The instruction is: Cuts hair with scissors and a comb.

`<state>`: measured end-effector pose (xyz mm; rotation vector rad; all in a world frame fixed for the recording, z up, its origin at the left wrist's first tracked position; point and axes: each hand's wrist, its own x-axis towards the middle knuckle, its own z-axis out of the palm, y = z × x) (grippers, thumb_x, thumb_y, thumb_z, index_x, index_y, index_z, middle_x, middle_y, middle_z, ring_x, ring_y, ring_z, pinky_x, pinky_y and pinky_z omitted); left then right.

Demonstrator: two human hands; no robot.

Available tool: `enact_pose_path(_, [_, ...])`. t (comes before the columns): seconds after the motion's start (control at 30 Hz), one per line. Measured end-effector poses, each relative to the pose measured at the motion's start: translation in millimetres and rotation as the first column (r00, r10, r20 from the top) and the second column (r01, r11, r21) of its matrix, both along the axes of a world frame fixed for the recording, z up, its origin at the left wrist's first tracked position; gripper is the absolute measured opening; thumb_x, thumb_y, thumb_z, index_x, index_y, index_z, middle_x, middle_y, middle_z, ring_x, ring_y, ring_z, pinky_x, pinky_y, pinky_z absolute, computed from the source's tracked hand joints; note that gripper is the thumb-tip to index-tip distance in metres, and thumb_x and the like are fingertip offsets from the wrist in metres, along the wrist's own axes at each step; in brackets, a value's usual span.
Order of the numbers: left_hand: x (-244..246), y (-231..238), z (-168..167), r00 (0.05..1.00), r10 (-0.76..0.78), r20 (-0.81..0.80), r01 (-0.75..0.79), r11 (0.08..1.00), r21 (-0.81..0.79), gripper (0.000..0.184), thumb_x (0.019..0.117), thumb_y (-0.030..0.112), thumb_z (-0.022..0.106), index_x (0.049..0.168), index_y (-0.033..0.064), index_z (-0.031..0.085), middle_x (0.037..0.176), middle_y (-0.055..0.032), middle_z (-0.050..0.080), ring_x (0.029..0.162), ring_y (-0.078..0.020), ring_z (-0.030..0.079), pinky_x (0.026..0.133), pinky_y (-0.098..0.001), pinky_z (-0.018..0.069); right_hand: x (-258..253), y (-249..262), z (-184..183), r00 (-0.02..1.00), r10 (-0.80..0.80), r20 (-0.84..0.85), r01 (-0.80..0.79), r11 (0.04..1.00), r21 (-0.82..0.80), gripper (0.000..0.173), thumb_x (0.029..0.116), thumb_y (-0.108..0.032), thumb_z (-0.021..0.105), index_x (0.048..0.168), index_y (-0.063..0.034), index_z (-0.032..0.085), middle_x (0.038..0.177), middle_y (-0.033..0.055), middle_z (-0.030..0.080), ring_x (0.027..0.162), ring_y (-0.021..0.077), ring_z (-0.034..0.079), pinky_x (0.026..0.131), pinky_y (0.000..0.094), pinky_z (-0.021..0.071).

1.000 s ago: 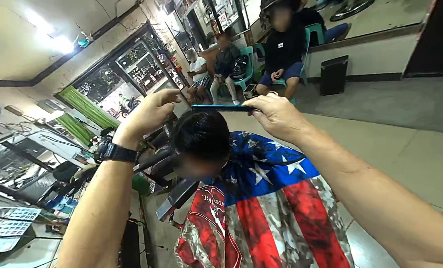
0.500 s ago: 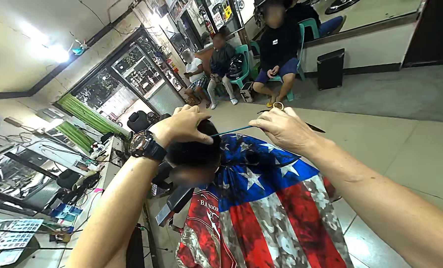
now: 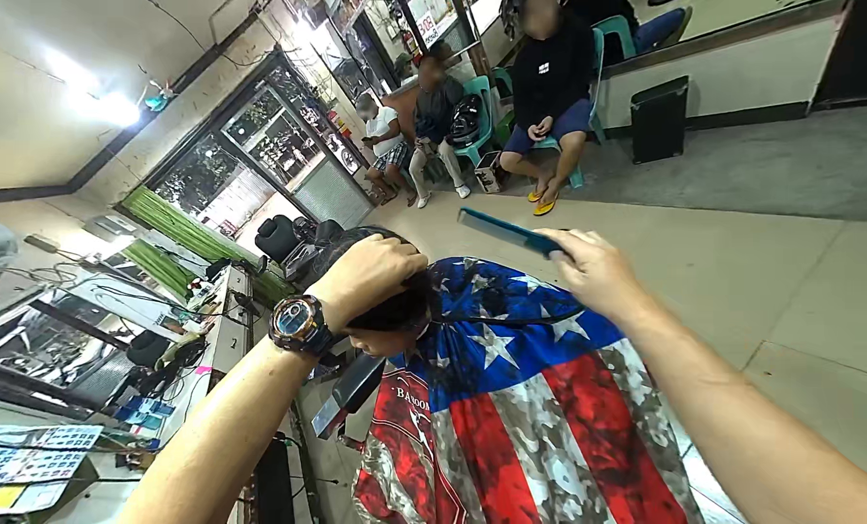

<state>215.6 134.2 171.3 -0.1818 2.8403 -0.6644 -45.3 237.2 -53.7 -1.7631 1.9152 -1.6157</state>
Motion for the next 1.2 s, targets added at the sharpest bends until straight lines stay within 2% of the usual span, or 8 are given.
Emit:
enact_pose_path(0.17, [11.9, 12.4, -5.6, 0.997, -0.067, 0.042, 0.069, 0.997, -0.043, 0.010, 0.0940, -0.001, 0.064, 0.092, 0.0060, 0.071, 0.090, -0.0107, 0.064, 0.081, -0.0271, 0.066, 0.069, -0.0426, 0.0561, 87.7, -28.1, 31.5, 0.805, 0.273, 0.527, -0.260, 0.960, -0.101, 0.038, 0.1058, -0.010, 0.046, 0.142, -0.0137, 0.055, 0.120, 0.0098, 0.069, 0.102, 0.0206, 0.069, 0.089, 0.0455, 0.0568])
enact_pose_path(0.33, [7.7, 35.8, 4.3, 0.994, -0.101, 0.044, 0.101, 0.995, -0.005, 0.016, 0.0908, 0.022, 0.066, 0.087, 0.0074, 0.070, 0.089, -0.0079, 0.060, 0.078, -0.0225, 0.064, 0.059, -0.0378, 0.0530, 136.7, -44.6, 44.0, 0.791, 0.328, 0.517, -0.252, 0.944, -0.213, 0.036, 0.1054, -0.009, 0.046, 0.138, -0.0146, 0.061, 0.121, 0.0074, 0.070, 0.107, 0.0175, 0.067, 0.094, 0.0425, 0.0550])
enact_pose_path(0.5, [-20.2, 38.7, 12.8, 0.997, -0.035, 0.064, 0.033, 0.999, 0.024, 0.010, 0.0977, 0.006, 0.063, 0.092, 0.0069, 0.070, 0.091, -0.0095, 0.063, 0.080, -0.0254, 0.065, 0.067, -0.0424, 0.0561, 150.1, -19.2, 45.0, 0.805, 0.394, 0.442, -0.312, 0.917, -0.249, 0.033, 0.1013, -0.006, 0.053, 0.130, -0.0102, 0.068, 0.119, 0.0068, 0.069, 0.112, 0.0155, 0.065, 0.099, 0.0394, 0.0522])
enact_pose_path(0.7, [-49.6, 14.7, 17.8, 0.995, 0.095, -0.010, -0.091, 0.977, 0.194, 0.010, 0.0933, 0.015, 0.071, 0.096, 0.0060, 0.074, 0.095, -0.0116, 0.068, 0.091, -0.0279, 0.068, 0.080, -0.0486, 0.0561, 137.8, 15.1, 74.8, 0.337, 0.437, 0.834, -0.678, 0.727, -0.107, 0.036, 0.1053, -0.008, 0.049, 0.139, -0.0133, 0.060, 0.109, 0.0051, 0.067, 0.085, 0.0100, 0.062, 0.073, 0.0242, 0.0514])
enact_pose_path(0.83, [-11.5, 17.3, 64.2, 0.890, 0.279, -0.361, -0.118, 0.905, 0.409, 0.101, 0.0781, 0.047, 0.084, 0.159, 0.0130, 0.034, 0.153, -0.0090, 0.049, 0.136, -0.0245, 0.051, 0.110, -0.0468, 0.0462, 132.0, 10.5, 65.7, 0.011, 0.407, 0.914, -0.740, 0.617, -0.266, 0.033, 0.1059, -0.010, 0.049, 0.136, -0.0165, 0.059, 0.099, 0.0049, 0.064, 0.074, 0.0105, 0.060, 0.063, 0.0236, 0.0515])
enact_pose_path(0.9, [20.1, -1.0, 72.0, 0.831, 0.423, -0.362, -0.270, 0.875, 0.401, 0.138, 0.0555, 0.063, 0.090, 0.164, 0.0133, 0.022, 0.160, -0.0126, 0.040, 0.146, -0.0322, 0.039, 0.116, -0.0568, 0.0370, 129.7, 11.8, 64.4, -0.021, 0.408, 0.913, -0.732, 0.616, -0.292, 0.032, 0.1057, -0.011, 0.049, 0.135, -0.0178, 0.060, 0.097, 0.0042, 0.062, 0.075, 0.0111, 0.060, 0.065, 0.0248, 0.0527])
enact_pose_path(1.1, [14.1, -12.1, 8.0, 0.926, 0.317, -0.208, -0.267, 0.935, 0.235, 0.089, 0.0658, 0.054, 0.091, 0.141, 0.0151, 0.062, 0.148, -0.0041, 0.057, 0.148, -0.0282, 0.039, 0.125, -0.0582, 0.0173, 131.5, 20.7, 52.0, 0.061, 0.481, 0.875, -0.635, 0.695, -0.338, 0.032, 0.1045, -0.008, 0.051, 0.134, -0.0120, 0.062, 0.102, 0.0061, 0.066, 0.086, 0.0121, 0.062, 0.078, 0.0261, 0.0544])
enact_pose_path(1.2, [4.7, -20.0, -3.4, 0.974, 0.131, -0.185, -0.088, 0.970, 0.227, 0.041, 0.0884, 0.042, 0.077, 0.105, 0.0042, 0.074, 0.112, -0.0124, 0.073, 0.117, -0.0274, 0.065, 0.114, -0.0510, 0.0379, 121.2, 29.4, 42.4, 0.168, 0.541, 0.824, -0.581, 0.730, -0.361, 0.034, 0.1033, -0.007, 0.048, 0.134, -0.0096, 0.064, 0.108, 0.0058, 0.067, 0.091, 0.0117, 0.064, 0.083, 0.0265, 0.0548])
